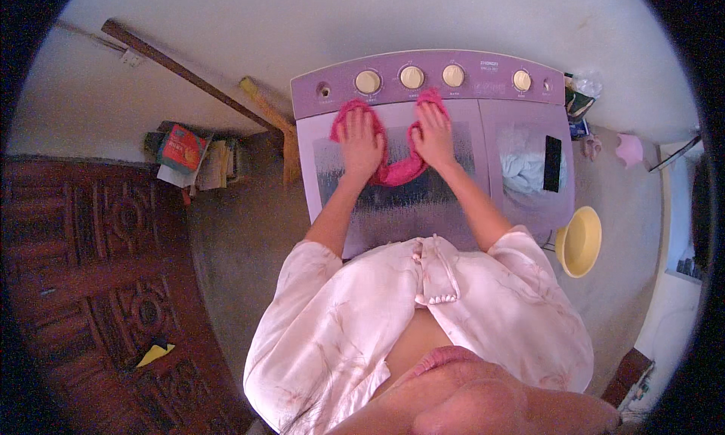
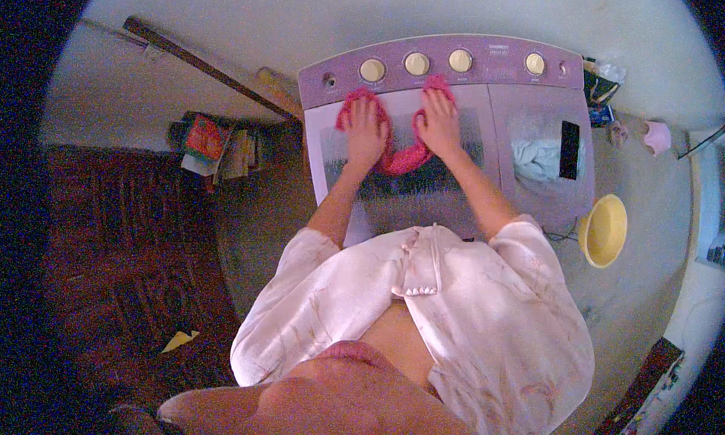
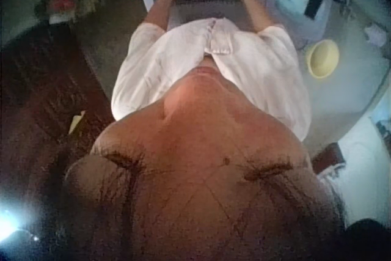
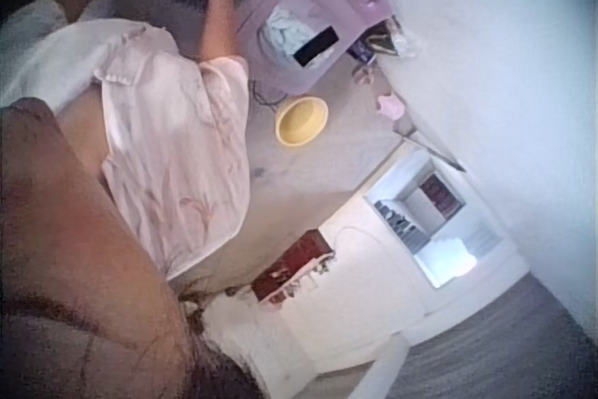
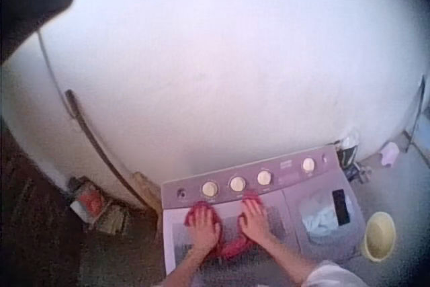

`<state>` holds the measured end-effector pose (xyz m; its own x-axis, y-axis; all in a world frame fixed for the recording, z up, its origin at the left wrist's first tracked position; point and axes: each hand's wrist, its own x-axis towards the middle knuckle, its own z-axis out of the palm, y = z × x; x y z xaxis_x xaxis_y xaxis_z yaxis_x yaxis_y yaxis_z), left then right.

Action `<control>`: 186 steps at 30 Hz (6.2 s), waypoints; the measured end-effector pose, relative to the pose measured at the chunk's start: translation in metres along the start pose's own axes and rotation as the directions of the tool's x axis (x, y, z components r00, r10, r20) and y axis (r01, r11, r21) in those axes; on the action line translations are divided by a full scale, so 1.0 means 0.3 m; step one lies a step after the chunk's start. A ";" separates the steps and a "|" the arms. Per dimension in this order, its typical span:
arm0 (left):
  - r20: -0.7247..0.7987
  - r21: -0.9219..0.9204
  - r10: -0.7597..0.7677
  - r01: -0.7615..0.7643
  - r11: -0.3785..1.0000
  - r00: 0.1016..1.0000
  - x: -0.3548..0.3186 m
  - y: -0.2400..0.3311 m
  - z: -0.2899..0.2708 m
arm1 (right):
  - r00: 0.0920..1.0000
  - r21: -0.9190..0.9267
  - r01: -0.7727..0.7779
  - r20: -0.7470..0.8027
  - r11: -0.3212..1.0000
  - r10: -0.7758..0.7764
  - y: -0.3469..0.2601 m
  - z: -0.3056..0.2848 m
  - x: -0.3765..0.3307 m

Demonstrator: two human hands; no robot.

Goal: The person wipes down the control knobs and the lid of a washing machine using a cloth.

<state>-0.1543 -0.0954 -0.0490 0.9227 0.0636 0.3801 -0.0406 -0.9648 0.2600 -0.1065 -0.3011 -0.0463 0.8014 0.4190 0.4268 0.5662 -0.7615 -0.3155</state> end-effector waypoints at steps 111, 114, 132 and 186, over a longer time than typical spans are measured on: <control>0.252 -0.320 0.473 -0.388 0.864 0.845 -0.471 0.216 -0.092 | 0.987 0.033 0.031 0.158 0.999 -0.036 0.054 -0.158 -0.081; 0.269 -0.342 0.577 -0.483 0.806 0.771 -0.426 0.296 -0.024 | 0.897 0.231 0.336 0.216 0.913 -0.385 -0.080 -0.012 0.002; 0.234 -0.255 0.476 -0.419 0.872 0.848 -0.022 0.063 -0.039 | 0.787 0.331 0.410 0.342 0.850 -0.513 -0.266 -0.042 -0.415; 0.347 -0.275 0.461 -0.382 0.883 0.817 -0.475 0.133 -0.156 | 0.999 -0.060 -0.031 0.037 0.998 0.034 0.127 -0.145 -0.115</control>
<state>-0.3053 -0.1310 -0.0513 0.8679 -0.4813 0.1227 -0.4931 -0.8057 0.3282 -0.1210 -0.3661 -0.0361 0.8266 0.4113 0.3842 0.5283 -0.8024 -0.2776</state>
